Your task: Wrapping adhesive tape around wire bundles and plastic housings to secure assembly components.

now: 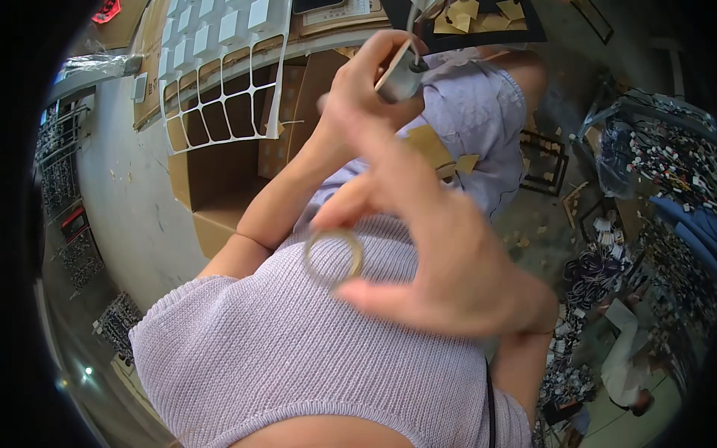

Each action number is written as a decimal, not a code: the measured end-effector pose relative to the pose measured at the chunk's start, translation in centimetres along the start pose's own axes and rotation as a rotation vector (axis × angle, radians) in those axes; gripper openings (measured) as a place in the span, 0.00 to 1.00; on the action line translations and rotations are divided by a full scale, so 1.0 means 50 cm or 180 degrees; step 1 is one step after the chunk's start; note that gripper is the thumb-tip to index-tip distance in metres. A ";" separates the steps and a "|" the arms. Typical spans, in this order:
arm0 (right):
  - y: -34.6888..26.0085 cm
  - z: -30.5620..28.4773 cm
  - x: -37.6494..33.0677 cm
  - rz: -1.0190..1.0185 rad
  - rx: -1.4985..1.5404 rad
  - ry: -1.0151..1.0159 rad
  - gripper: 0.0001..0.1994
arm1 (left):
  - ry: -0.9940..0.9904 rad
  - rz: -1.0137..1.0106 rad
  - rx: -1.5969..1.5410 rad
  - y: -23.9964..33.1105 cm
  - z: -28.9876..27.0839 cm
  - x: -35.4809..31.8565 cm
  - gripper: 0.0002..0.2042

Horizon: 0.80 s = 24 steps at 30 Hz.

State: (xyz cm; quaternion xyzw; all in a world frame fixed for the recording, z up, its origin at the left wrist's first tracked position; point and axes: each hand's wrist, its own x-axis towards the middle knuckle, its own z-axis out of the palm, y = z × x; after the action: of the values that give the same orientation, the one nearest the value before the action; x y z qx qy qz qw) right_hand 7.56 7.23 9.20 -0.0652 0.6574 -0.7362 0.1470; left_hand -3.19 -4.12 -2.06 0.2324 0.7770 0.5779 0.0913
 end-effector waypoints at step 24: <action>0.056 -0.148 0.019 -0.0123 -0.1386 0.0232 0.23 | -0.0763 -0.0101 -0.0907 0.051 -0.021 -0.040 0.32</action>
State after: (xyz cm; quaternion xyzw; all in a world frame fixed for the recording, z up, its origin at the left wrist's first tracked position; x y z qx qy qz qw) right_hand 4.87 13.71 5.42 -0.0813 0.8043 -0.5815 0.0914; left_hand -1.21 -5.40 0.43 0.2719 0.6744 0.6488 0.2243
